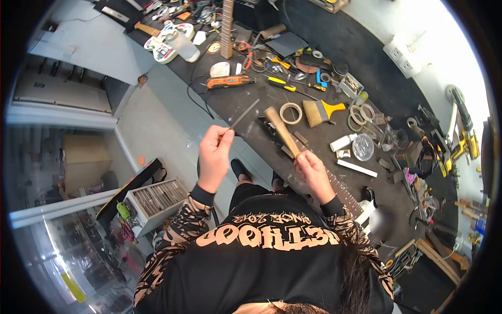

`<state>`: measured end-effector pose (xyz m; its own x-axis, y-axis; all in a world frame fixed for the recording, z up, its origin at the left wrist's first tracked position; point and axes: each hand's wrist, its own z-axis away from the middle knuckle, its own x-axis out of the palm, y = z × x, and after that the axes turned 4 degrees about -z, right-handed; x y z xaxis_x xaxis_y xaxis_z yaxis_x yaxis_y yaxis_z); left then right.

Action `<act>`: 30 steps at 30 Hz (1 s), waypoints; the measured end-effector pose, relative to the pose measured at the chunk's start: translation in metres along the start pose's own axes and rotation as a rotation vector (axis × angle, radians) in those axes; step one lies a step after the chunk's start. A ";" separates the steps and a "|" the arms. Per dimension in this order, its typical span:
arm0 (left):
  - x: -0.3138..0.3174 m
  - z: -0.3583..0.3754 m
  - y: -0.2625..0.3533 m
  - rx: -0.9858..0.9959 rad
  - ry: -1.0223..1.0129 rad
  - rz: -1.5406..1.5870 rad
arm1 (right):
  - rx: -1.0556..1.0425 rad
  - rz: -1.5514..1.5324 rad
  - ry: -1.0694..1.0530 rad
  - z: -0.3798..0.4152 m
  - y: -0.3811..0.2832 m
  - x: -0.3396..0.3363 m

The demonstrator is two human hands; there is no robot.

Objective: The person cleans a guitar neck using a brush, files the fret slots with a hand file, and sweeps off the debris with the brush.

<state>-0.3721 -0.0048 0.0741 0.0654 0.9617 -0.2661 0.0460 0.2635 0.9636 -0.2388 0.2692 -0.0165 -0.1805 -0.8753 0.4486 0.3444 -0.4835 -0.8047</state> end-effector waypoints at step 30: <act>0.014 0.091 -0.016 -0.566 -0.412 0.534 | -0.312 0.653 0.375 -0.062 0.014 -0.203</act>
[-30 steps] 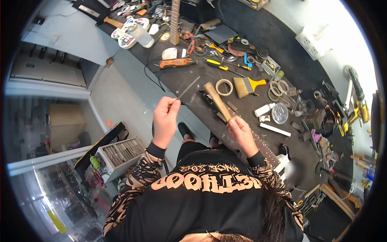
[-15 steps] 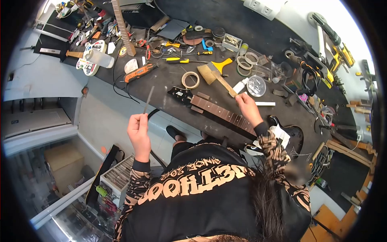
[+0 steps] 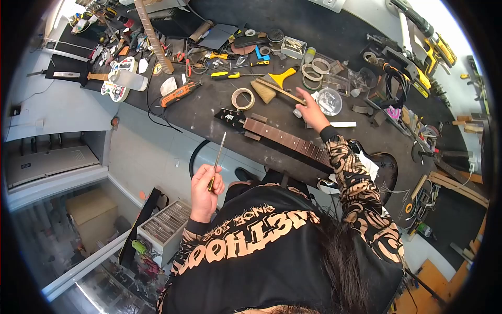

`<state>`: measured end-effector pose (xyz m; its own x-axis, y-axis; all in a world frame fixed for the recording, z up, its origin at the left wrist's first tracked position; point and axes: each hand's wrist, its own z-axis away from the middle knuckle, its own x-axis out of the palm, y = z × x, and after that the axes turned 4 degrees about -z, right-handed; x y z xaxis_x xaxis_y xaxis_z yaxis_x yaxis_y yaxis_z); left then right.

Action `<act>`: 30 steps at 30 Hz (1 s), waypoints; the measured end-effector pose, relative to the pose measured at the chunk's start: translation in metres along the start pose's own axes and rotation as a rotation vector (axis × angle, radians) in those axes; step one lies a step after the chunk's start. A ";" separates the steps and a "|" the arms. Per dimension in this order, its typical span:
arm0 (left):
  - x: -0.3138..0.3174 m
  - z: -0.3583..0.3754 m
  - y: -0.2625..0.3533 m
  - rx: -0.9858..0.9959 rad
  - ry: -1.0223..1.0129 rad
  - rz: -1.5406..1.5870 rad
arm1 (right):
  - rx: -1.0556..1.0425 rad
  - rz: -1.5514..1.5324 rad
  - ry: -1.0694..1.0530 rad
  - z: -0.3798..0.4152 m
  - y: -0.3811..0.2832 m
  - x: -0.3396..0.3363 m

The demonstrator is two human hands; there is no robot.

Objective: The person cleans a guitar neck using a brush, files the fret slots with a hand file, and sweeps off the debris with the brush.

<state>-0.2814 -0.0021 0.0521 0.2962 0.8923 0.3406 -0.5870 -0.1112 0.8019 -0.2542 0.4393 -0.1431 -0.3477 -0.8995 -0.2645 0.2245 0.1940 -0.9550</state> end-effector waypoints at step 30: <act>0.046 0.160 -0.143 -0.010 -0.419 -0.140 | 0.422 -0.806 -0.429 0.359 -0.149 0.029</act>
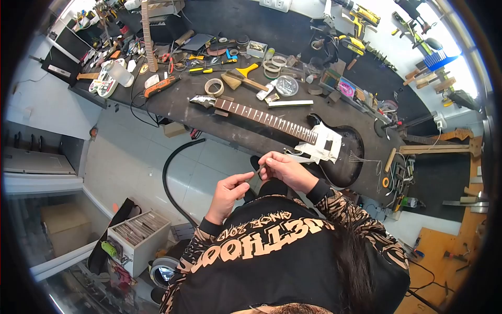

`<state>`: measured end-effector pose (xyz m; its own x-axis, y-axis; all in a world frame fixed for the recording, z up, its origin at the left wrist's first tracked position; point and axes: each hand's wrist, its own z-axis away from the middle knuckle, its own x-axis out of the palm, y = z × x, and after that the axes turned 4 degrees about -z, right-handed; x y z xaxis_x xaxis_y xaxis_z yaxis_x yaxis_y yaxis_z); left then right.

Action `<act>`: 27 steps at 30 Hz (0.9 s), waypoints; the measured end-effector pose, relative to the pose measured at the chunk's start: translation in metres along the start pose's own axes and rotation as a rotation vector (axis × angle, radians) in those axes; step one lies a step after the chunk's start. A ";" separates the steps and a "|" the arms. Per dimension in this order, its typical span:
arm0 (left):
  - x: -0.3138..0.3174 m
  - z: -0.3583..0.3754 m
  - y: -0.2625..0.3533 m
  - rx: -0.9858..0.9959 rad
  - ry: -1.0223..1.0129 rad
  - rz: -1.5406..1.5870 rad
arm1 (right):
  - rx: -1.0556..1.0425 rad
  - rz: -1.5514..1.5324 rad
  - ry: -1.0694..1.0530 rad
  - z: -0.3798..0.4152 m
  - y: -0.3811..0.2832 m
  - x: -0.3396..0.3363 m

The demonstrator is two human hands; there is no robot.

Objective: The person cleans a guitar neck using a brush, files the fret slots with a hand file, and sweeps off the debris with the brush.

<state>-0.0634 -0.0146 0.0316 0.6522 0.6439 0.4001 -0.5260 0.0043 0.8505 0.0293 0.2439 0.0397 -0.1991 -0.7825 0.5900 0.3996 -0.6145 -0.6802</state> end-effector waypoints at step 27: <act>-0.010 -0.251 -0.068 0.550 0.157 -0.935 | -0.282 0.295 0.275 -0.157 -0.045 -0.157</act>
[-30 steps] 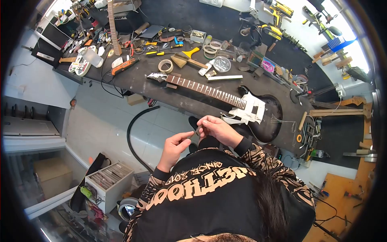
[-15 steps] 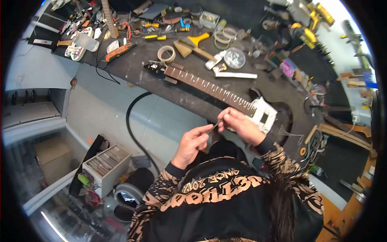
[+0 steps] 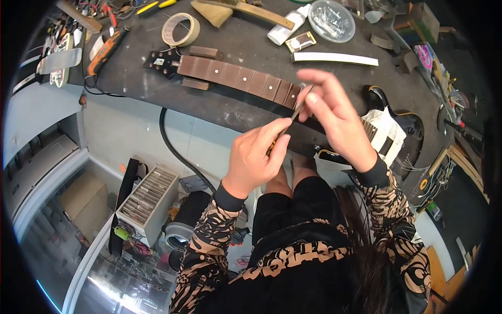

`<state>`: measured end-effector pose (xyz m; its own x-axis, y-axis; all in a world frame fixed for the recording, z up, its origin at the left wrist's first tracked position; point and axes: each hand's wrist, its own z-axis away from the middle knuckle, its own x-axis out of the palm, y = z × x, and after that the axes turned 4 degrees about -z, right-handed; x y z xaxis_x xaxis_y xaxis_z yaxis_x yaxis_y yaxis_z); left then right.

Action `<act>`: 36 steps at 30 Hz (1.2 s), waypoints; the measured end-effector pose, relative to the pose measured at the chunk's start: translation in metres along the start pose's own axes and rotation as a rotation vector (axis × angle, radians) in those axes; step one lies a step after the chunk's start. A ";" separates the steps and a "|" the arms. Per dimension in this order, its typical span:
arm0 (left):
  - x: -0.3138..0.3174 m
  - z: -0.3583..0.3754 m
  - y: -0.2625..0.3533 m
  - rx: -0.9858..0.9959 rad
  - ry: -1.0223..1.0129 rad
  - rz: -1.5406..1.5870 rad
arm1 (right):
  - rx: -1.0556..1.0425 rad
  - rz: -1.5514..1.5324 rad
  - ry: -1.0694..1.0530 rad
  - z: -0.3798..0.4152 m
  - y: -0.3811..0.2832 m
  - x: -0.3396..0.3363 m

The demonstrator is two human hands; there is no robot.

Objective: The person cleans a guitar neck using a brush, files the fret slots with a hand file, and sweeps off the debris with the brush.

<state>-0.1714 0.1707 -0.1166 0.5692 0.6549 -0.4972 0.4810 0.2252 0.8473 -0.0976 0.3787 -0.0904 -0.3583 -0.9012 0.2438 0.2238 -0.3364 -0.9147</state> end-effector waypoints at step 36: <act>0.032 0.031 -0.072 0.104 0.123 -0.224 | -0.528 1.294 0.114 0.000 0.071 -0.002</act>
<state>-0.1672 0.1534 -0.1991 0.3588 0.6811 -0.6382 0.6551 0.3033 0.6920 -0.0807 0.3568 -0.1563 -0.2396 -0.4537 -0.8584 0.0938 0.8692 -0.4856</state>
